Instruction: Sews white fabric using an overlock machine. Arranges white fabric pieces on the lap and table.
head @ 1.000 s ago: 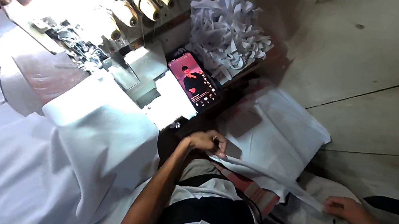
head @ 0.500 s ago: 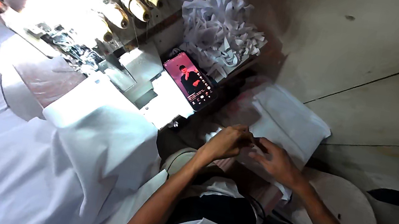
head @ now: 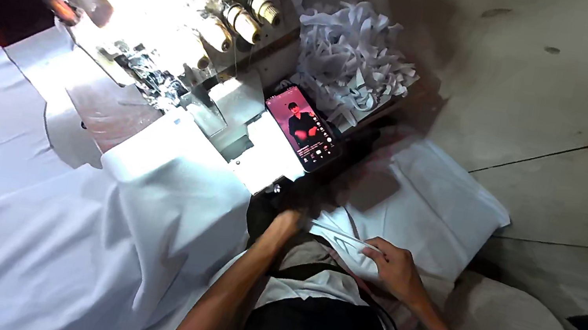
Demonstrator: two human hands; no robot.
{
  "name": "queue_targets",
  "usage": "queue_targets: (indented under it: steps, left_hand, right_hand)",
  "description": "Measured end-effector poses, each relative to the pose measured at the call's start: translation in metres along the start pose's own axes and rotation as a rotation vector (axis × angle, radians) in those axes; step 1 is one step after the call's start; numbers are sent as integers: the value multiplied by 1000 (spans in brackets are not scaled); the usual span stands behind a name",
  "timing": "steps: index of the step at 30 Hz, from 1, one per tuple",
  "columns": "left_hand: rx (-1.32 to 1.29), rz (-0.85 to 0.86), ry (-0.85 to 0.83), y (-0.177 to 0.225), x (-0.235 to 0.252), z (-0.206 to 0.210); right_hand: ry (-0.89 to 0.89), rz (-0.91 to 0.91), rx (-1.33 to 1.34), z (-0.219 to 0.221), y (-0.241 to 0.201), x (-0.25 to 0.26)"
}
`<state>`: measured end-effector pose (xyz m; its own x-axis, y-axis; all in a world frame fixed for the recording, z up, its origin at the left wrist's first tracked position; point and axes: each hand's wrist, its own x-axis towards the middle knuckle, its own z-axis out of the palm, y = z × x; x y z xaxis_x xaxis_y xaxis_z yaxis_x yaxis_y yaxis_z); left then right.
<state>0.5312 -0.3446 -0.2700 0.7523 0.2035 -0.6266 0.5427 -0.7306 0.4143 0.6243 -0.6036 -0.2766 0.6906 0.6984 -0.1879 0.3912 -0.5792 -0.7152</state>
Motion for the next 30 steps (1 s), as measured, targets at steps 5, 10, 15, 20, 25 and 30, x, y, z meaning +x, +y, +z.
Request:
queue_targets:
  steps: [5, 10, 15, 20, 25, 30]
  left_hand:
    - [13, 86, 208, 19, 23, -3]
    - [-19, 245, 209, 72, 30, -15]
    - [-159, 749, 619, 121, 15, -22]
    - [-157, 1017, 748, 174, -29, -72]
    - [-188, 1106, 915, 194, -68, -108]
    - [-324, 1173, 1002, 194, -101, -121]
  right_hand:
    - [-121, 173, 94, 25, 15, -16]
    - [-116, 327, 85, 42, 26, -22]
    - [6, 389, 9, 19, 12, -38]
    - [457, 234, -73, -4, 31, -60]
    - [639, 165, -108, -25, 60, -81]
    - [651, 359, -179, -66, 92, -109]
